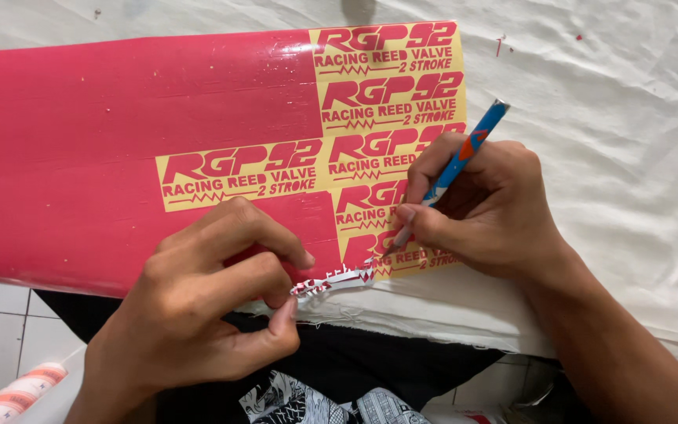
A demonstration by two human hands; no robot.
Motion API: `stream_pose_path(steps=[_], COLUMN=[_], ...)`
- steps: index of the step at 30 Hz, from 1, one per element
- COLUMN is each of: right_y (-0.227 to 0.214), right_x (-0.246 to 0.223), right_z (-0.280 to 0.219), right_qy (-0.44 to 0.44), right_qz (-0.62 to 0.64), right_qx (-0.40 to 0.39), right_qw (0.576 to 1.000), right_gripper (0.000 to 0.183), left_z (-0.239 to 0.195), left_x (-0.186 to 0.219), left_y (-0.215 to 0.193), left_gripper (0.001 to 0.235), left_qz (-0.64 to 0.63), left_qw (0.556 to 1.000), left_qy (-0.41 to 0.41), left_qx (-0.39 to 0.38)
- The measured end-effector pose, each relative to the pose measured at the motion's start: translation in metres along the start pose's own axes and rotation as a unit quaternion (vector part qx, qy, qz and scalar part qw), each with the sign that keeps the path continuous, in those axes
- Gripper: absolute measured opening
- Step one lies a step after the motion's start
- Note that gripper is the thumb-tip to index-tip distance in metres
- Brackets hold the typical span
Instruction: The person uses a blue craft knife to carefully cut and remove the excess red vinyl around the text on a sticker sheet. They peel away the small cut pieces by hand and place them into a pile on the white cloth. The person then smooths the remaining sticker sheet with their hands.
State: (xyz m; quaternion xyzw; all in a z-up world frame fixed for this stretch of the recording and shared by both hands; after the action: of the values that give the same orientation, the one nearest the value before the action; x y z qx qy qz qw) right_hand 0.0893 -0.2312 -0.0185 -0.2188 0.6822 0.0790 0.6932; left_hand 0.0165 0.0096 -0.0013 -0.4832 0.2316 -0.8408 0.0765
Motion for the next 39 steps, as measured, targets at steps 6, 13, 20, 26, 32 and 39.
stream_pose_path(steps=[6,13,20,26,32,39], right_y=[-0.002,-0.002,-0.002,-0.004,-0.001,-0.002], right_x=[0.002,0.001,0.000,-0.003,-0.007,0.001], right_z=[-0.001,0.002,0.002,-0.002,-0.002,0.001], right_qy=[0.010,0.008,0.011,0.007,-0.079,-0.029], right_qz=[-0.005,0.002,-0.003,-0.003,0.022,-0.073], right_qx=[0.012,0.001,-0.003,0.008,-0.001,-0.009], right_qw=[1.000,1.000,1.000,1.000,0.997,0.997], right_gripper=[0.015,0.015,0.015,0.014,0.018,0.015], left_z=[0.001,-0.004,-0.006,-0.005,-0.003,-0.003], left_x=[0.012,-0.009,-0.011,-0.011,-0.011,-0.010], left_y=[-0.004,-0.011,-0.012,-0.013,-0.013,-0.016], left_gripper=[0.020,0.020,0.019,0.019,0.021,0.020], left_qz=[0.083,0.044,0.013,0.013,0.010,0.001], left_qw=[0.996,0.999,1.000,0.999,1.000,0.999], left_qy=[0.025,0.009,-0.015,-0.044,-0.026,-0.048], left_qx=[-0.018,-0.009,0.000,0.003,0.004,0.008])
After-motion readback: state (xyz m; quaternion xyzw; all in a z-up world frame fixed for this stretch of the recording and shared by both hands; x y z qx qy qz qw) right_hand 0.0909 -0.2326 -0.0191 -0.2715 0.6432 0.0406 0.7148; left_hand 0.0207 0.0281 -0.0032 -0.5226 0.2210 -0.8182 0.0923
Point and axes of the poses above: each hand's wrist, its own z-axis towards the middle knuckle, its own y-axis out of the palm, x = y × z, the point moved 2 cm from there along z, towards the middle knuckle, and after that the axes turned 6 degrees about x, right-handed, at the moved point
